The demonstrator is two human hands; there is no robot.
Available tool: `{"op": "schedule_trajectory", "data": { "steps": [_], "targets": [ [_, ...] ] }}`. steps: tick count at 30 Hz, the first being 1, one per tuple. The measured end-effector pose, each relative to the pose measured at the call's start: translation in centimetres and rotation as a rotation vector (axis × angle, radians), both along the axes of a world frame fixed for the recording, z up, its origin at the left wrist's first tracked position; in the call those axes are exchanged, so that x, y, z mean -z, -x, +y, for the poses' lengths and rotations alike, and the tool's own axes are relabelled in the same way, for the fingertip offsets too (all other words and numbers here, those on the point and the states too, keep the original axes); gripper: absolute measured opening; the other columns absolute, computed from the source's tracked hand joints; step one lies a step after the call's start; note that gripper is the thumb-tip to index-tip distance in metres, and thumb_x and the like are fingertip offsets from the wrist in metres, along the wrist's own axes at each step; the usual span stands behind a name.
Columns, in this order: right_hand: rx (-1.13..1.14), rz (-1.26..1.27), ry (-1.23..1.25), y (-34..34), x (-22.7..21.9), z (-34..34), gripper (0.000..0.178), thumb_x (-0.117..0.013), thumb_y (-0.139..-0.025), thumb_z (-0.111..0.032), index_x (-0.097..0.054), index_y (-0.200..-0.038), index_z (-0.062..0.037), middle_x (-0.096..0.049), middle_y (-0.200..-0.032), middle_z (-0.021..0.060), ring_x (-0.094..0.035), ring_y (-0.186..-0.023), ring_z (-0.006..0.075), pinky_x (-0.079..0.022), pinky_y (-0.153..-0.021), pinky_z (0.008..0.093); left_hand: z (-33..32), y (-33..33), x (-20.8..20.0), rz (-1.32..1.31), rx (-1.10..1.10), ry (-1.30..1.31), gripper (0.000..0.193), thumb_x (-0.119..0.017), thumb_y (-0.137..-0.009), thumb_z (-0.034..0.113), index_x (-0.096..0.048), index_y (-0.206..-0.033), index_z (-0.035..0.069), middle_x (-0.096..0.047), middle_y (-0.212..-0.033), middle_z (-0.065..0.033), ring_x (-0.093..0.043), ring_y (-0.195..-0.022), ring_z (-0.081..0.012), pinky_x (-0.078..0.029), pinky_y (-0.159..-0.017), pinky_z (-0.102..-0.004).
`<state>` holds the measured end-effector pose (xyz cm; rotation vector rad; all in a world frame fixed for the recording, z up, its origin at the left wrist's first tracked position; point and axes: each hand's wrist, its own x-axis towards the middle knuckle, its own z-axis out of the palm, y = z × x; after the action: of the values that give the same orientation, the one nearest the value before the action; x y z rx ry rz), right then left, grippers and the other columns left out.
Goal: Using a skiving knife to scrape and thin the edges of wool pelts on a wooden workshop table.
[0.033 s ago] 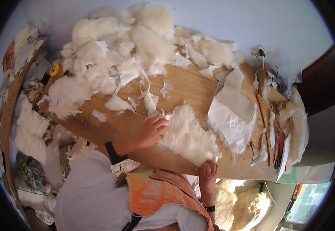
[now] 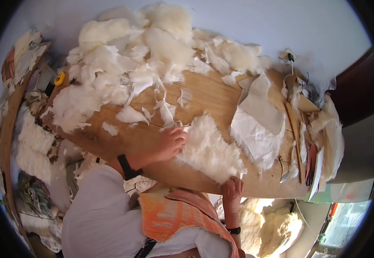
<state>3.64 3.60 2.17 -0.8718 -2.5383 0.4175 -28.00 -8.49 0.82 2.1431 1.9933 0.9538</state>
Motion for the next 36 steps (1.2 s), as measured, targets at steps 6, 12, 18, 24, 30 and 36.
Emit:
{"op": "schedule_trajectory", "data": {
  "steps": [6,12,18,24,30,36],
  "targets": [
    [0.122,0.294,0.682,-3.2,-2.6,-0.7,0.008,-0.057,-0.087,0.001,-0.052,-0.088,-0.0050,-0.059,-0.083,0.0060,-0.056,-0.082,0.0179,-0.045,-0.075,0.0322,6.3,4.8,-8.4,-0.468,0.313,0.489,0.011,-0.061,-0.090,0.017,-0.058,-0.095,0.008,-0.057,-0.086,0.0005,-0.054,-0.083,-0.0116,-0.045,-0.083,-0.0299],
    [0.330,0.837,1.203,-5.2,-1.6,-4.5,0.005,-0.050,-0.096,-0.009,-0.050,-0.092,-0.0069,-0.053,-0.081,-0.0020,-0.048,-0.072,0.0060,-0.039,-0.064,0.0185,20.4,1.6,-10.7,-0.645,0.565,0.723,0.020,-0.055,-0.096,0.026,-0.056,-0.093,0.006,-0.049,-0.073,0.0059,-0.044,-0.066,-0.0074,-0.038,-0.059,-0.0259],
    [0.478,0.434,1.061,-6.3,1.4,-4.6,0.009,-0.050,-0.097,-0.012,-0.053,-0.093,-0.0042,-0.061,-0.080,0.0018,-0.060,-0.069,0.0102,-0.048,-0.060,0.0227,27.6,-3.1,-2.9,-0.526,0.310,0.754,0.032,-0.058,-0.093,0.033,-0.060,-0.088,0.002,-0.061,-0.069,-0.0036,-0.051,-0.059,-0.0105,-0.042,-0.057,-0.0301],
    [0.537,0.301,0.402,-6.4,-0.2,-0.2,0.007,-0.058,-0.090,-0.008,-0.058,-0.094,-0.0019,-0.064,-0.078,0.0115,-0.064,-0.060,0.0235,-0.049,-0.054,0.0324,21.3,1.1,-0.5,-0.204,0.156,0.578,0.044,-0.078,-0.076,0.034,-0.058,-0.094,0.000,-0.066,-0.080,-0.0091,-0.062,-0.070,-0.0208,-0.049,-0.063,-0.0322],
    [0.156,0.299,0.526,-2.6,1.1,3.9,0.012,-0.068,-0.082,-0.010,-0.062,-0.084,-0.0004,-0.060,-0.070,0.0092,-0.058,-0.054,0.0180,-0.047,-0.054,0.0299,15.6,-2.8,0.8,-0.340,-0.046,0.416,0.033,-0.078,-0.069,0.025,-0.062,-0.090,0.006,-0.063,-0.079,-0.0091,-0.061,-0.076,-0.0243,-0.046,-0.067,-0.0361],
    [0.328,0.264,0.781,-1.9,1.2,4.5,0.020,-0.070,-0.082,-0.014,-0.060,-0.072,0.0011,-0.057,-0.054,0.0068,-0.058,-0.051,0.0130,-0.045,-0.050,0.0299,20.4,-5.2,0.8,-0.527,-0.021,0.144,0.022,-0.072,-0.077,0.013,-0.062,-0.095,0.004,-0.064,-0.087,-0.0095,-0.061,-0.083,-0.0236,-0.047,-0.076,-0.0341]
  ]
}}
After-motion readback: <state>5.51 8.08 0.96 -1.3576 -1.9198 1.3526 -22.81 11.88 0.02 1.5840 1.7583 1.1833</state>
